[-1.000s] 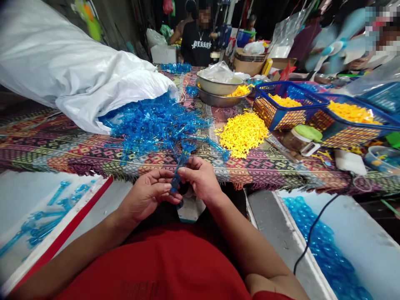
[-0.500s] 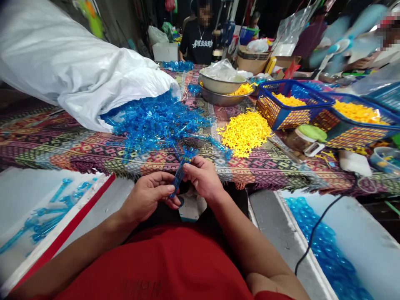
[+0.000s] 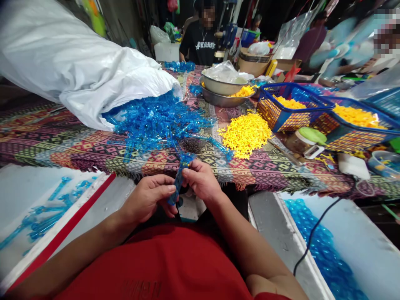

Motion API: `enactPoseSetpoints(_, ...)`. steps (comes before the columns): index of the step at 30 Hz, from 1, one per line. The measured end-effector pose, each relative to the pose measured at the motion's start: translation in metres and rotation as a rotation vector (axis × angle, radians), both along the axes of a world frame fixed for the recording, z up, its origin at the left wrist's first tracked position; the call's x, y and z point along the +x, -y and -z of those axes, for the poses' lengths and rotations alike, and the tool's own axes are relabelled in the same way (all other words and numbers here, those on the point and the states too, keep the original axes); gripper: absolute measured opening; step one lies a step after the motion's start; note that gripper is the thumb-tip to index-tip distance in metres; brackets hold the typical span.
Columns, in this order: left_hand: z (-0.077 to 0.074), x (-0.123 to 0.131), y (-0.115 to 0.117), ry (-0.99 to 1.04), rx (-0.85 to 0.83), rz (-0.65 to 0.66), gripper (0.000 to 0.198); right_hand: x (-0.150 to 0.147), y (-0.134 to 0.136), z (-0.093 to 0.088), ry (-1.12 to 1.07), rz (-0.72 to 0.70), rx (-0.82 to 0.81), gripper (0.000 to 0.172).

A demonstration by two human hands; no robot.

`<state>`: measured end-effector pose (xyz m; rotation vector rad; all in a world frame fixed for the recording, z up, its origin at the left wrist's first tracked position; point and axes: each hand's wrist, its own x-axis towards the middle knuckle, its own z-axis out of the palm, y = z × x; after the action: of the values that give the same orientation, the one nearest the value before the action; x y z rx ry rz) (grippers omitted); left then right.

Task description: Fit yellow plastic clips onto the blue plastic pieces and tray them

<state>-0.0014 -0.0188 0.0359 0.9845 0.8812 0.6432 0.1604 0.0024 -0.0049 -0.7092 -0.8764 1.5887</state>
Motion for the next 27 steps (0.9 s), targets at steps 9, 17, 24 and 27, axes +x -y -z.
enactPoseSetpoints(9, 0.001, 0.000, 0.001, 0.089, -0.068, 0.012, 0.023, -0.002, 0.000, -0.004, -0.026, 0.000, -0.017, 0.026)
enactPoseSetpoints(17, 0.006, -0.001, -0.001, 0.200, -0.127, 0.052, 0.024, 0.001, -0.001, -0.001, -0.046, -0.028, -0.030, 0.035)
enactPoseSetpoints(24, 0.005, -0.002, -0.001, 0.141, -0.092, 0.041, 0.024, 0.005, -0.003, 0.006, 0.022, -0.061, 0.015, 0.032)
enactPoseSetpoints(27, 0.006, -0.002, -0.001, 0.097, -0.046, -0.035, 0.024, 0.004, -0.004, 0.010, 0.047, -0.053, 0.040, 0.029)
